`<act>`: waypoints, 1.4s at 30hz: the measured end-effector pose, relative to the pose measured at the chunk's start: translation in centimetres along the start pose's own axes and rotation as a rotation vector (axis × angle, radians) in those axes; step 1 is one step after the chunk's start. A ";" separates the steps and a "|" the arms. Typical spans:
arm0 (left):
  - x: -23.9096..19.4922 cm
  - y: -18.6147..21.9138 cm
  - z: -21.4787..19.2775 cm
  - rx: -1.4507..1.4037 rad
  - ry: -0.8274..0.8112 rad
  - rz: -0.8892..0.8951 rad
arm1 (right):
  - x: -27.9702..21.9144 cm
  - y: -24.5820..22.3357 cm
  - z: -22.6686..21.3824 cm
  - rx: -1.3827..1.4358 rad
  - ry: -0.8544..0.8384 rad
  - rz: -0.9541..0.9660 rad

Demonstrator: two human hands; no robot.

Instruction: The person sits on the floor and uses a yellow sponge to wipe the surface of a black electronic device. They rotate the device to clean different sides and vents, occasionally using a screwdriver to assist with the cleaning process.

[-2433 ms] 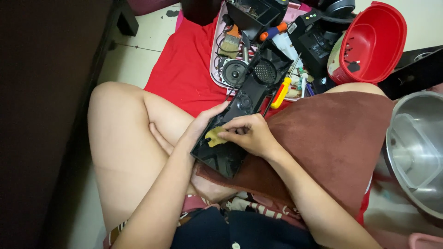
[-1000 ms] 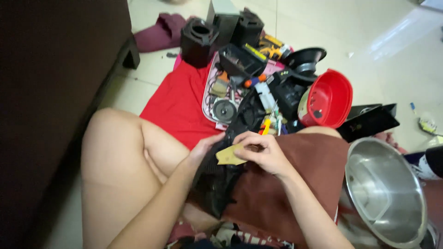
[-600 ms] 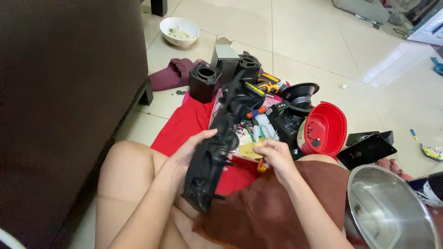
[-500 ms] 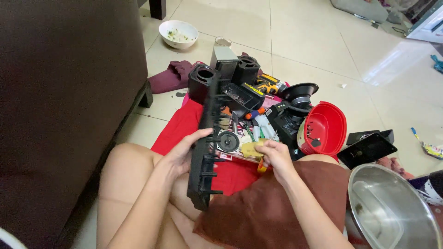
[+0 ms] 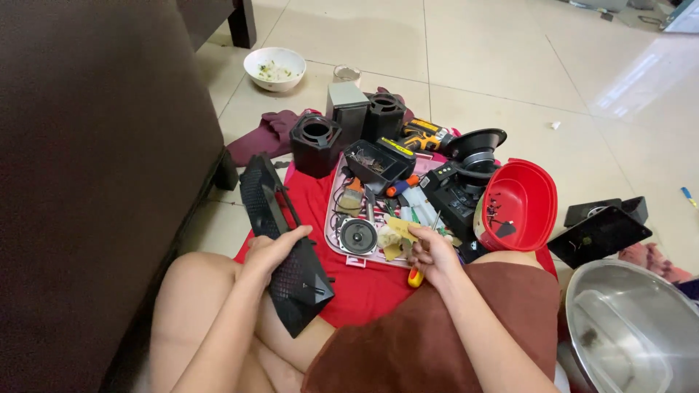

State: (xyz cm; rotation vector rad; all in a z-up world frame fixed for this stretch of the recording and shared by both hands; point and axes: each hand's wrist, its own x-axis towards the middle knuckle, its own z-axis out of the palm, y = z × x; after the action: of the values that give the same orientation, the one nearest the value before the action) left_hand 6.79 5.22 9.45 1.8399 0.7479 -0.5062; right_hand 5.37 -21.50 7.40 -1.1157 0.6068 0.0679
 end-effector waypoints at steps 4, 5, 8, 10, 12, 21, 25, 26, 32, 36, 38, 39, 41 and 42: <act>2.8 -0.2 1.0 0.061 0.001 -0.033 | -1.1 -0.8 0.3 0.049 0.014 0.041; 2.0 0.4 1.1 0.096 0.013 -0.045 | -0.8 -0.8 0.2 0.071 0.012 0.041; 0.2 1.8 1.4 0.200 0.037 -0.075 | -0.6 -0.9 0.1 0.112 0.005 0.053; 0.5 1.5 1.9 0.269 0.049 -0.103 | -0.7 -0.9 0.1 0.127 0.002 0.073; 2.2 0.7 2.6 0.282 0.063 -0.094 | -0.8 -1.0 0.1 0.142 -0.019 0.092; 5.9 -4.2 0.7 0.522 0.197 0.128 | 2.2 1.1 -1.2 0.214 -0.103 0.052; 7.8 -7.3 0.3 0.498 0.311 0.261 | 2.1 1.3 -1.0 0.215 -0.131 0.028; 6.4 -7.0 0.5 0.489 0.318 0.269 | 2.0 1.2 -0.8 0.208 -0.128 0.016; 3.3 -5.2 0.6 0.437 0.348 0.311 | 1.8 1.4 0.0 0.163 -0.070 0.031; 3.0 -4.4 0.3 0.395 0.392 0.425 | 1.7 1.7 -0.3 0.171 -0.048 0.028; 2.3 -4.2 0.3 0.376 0.407 0.421 | 1.7 1.6 -0.2 0.144 -0.061 0.035; 1.9 -4.2 0.3 0.371 0.408 0.422 | 1.6 1.7 -0.2 0.127 -0.058 0.044; 1.9 -4.6 0.1 0.341 0.439 0.447 | 1.6 1.8 -0.1 0.110 -0.075 0.040; 1.9 -4.7 0.0 0.317 0.465 0.480 | 1.6 1.8 -0.1 0.102 -0.085 0.031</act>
State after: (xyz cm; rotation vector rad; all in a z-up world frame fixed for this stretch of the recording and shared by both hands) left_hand 4.88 6.97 5.03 2.3818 0.5091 0.1327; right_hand 6.04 -21.15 5.15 -1.0003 0.5459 0.1095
